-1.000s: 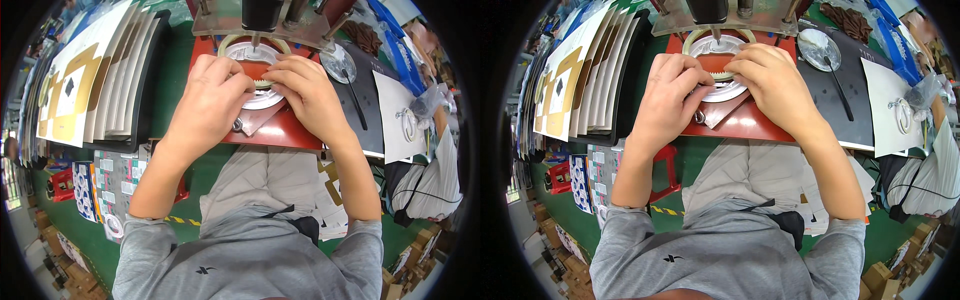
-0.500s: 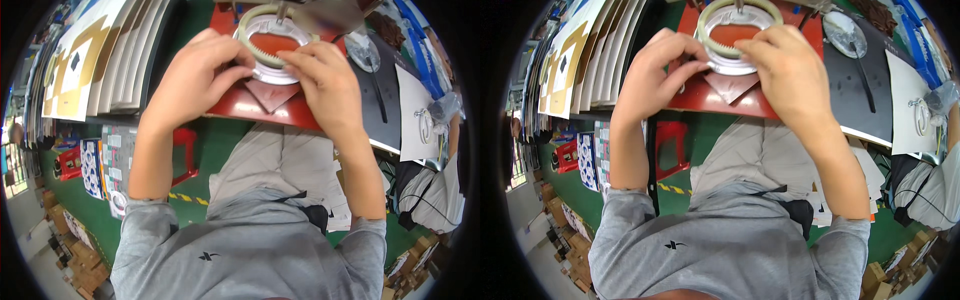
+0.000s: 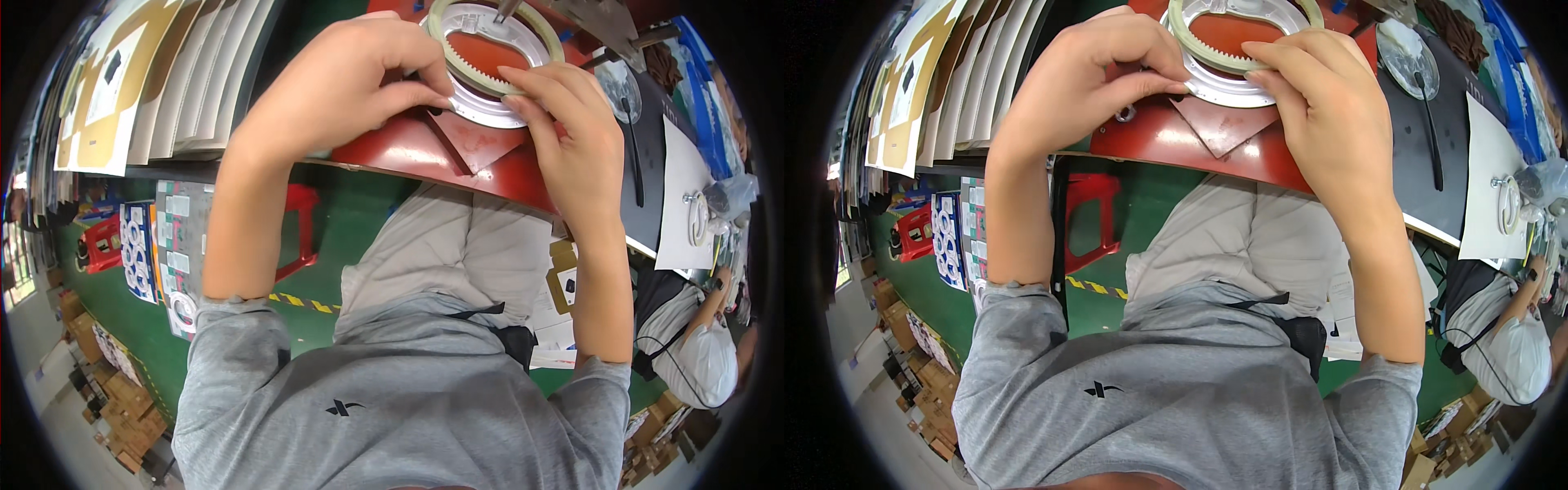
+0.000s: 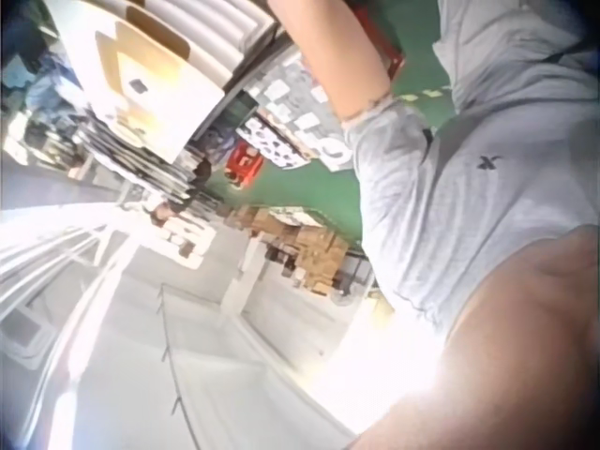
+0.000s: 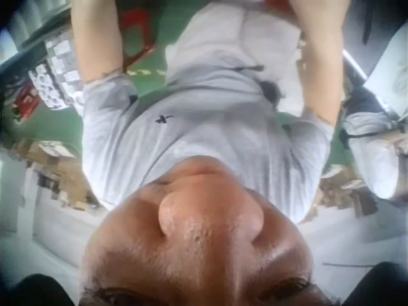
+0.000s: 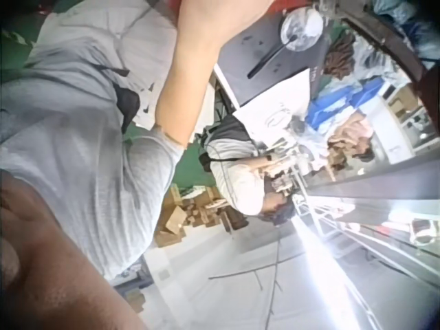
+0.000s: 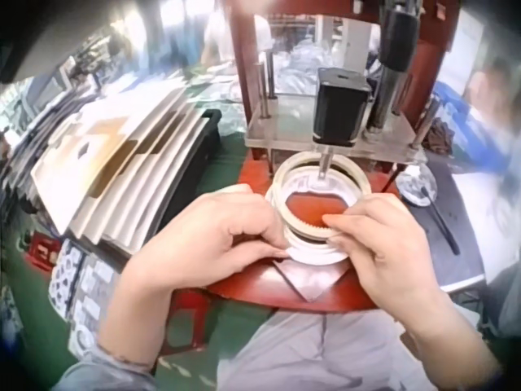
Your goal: Assembling electronic components by applying adhesive to a ring and using a manual press to join it to a base.
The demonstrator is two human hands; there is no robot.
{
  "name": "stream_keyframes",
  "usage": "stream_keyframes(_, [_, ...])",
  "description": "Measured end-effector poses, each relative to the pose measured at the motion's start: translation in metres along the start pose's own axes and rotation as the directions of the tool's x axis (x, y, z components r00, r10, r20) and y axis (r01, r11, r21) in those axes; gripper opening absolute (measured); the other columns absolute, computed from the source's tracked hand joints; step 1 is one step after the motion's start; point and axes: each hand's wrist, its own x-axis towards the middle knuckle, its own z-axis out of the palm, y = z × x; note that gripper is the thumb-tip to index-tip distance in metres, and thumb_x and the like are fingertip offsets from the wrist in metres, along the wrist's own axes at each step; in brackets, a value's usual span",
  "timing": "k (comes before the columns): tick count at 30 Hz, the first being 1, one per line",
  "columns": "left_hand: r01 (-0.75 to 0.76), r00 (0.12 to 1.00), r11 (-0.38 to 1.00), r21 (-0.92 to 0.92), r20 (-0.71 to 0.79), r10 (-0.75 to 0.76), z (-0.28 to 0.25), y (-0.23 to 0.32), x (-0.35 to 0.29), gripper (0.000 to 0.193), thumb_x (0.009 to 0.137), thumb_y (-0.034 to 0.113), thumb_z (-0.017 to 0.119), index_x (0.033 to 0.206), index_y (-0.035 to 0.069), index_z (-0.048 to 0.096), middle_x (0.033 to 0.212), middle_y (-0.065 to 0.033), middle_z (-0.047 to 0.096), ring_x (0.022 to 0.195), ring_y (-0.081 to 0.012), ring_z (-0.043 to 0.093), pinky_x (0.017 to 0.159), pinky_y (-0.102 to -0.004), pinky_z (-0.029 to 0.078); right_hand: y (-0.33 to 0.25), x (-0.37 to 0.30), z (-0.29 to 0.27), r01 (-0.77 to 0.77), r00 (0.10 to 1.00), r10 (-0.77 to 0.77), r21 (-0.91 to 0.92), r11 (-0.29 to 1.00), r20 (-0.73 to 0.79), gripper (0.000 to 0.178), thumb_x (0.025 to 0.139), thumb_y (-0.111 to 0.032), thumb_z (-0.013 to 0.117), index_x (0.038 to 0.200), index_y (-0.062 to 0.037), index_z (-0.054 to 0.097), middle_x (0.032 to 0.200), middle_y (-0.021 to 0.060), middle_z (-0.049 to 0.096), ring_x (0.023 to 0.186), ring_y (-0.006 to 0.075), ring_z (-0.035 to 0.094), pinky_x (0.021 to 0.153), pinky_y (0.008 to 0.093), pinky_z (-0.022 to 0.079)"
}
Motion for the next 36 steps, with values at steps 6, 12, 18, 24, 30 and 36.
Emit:
stream_keyframes(6, [-0.082, 0.979, 0.875, 0.476, -0.124, 0.159, 0.015, 0.016, -0.023, 0.029, 0.080, 0.005, 0.079, 0.108, 0.009, 0.077, 0.115, -0.0085, 0.069, 0.105, -0.0312, 0.065, 0.085, -0.0379, 0.054, 0.006, 0.002, -0.001, 0.051, 0.999, -0.051, -0.007, 0.999, 0.006, 0.018, 0.082, -0.005, 0.078, 0.100, -0.0058, 0.077, 0.096, 0.0087, 0.070, 0.095, 0.0284, 0.065, 0.083, 0.0375, 0.053])
stream_keyframes(12, [-0.034, 0.950, 0.935, 0.352, -0.280, 0.140, 0.037, 0.011, -0.036, 0.035, 0.079, 0.003, 0.080, 0.115, 0.007, 0.076, 0.122, -0.0107, 0.070, 0.113, -0.0327, 0.067, 0.094, -0.0392, 0.056, 0.004, 0.004, -0.002, 0.147, 0.989, -0.147, -0.061, 0.987, 0.012, 0.021, 0.078, -0.004, 0.080, 0.098, -0.0049, 0.077, 0.094, 0.0078, 0.071, 0.092, 0.0278, 0.066, 0.081, 0.0382, 0.053])
stream_keyframes(18, [-0.004, 0.940, 0.953, 0.304, -0.323, 0.108, 0.048, 0.009, -0.042, 0.037, 0.083, 0.001, 0.077, 0.119, 0.007, 0.075, 0.127, -0.0122, 0.067, 0.115, -0.0337, 0.065, 0.095, -0.0420, 0.055, -0.006, 0.000, 0.000, 0.161, 0.987, -0.161, -0.120, 0.980, 0.007, 0.022, 0.076, -0.004, 0.082, 0.097, -0.0066, 0.078, 0.091, 0.0045, 0.071, 0.087, 0.0245, 0.065, 0.074, 0.0362, 0.050])
stream_keyframes(24, [0.088, 0.928, 0.950, 0.301, -0.372, 0.032, 0.056, 0.016, -0.050, 0.044, 0.086, 0.002, 0.076, 0.128, 0.010, 0.073, 0.134, -0.0144, 0.064, 0.119, -0.0338, 0.064, 0.098, -0.0416, 0.053, -0.018, -0.002, 0.005, 0.124, 0.991, -0.128, -0.121, 0.985, -0.024, 0.022, 0.076, -0.007, 0.083, 0.097, -0.0077, 0.078, 0.090, 0.0024, 0.071, 0.085, 0.0239, 0.064, 0.072, 0.0362, 0.048])
stream_keyframes(30, [0.120, 0.902, 0.980, 0.157, -0.430, -0.042, 0.055, 0.023, -0.051, 0.039, 0.087, 0.001, 0.075, 0.126, 0.006, 0.072, 0.133, -0.0153, 0.067, 0.122, -0.0325, 0.065, 0.101, -0.0395, 0.052, -0.028, -0.003, 0.009, 0.097, 0.994, -0.104, -0.138, 0.986, -0.046, 0.022, 0.076, -0.008, 0.082, 0.097, -0.0082, 0.078, 0.087, 0.0018, 0.069, 0.085, 0.0226, 0.063, 0.070, 0.0357, 0.046])
stream_keyframes(36, [0.167, 0.813, 0.980, 0.112, -0.577, -0.073, 0.058, 0.020, -0.038, 0.022, 0.088, 0.005, 0.075, 0.110, 0.002, 0.072, 0.111, -0.0151, 0.073, 0.106, -0.0344, 0.069, 0.089, -0.0394, 0.055, -0.037, -0.001, 0.006, 0.018, 1.000, -0.017, -0.144, 0.989, 0.009, 0.020, 0.079, -0.006, 0.081, 0.099, -0.0072, 0.079, 0.089, 0.0043, 0.071, 0.085, 0.0234, 0.064, 0.075, 0.0352, 0.048])
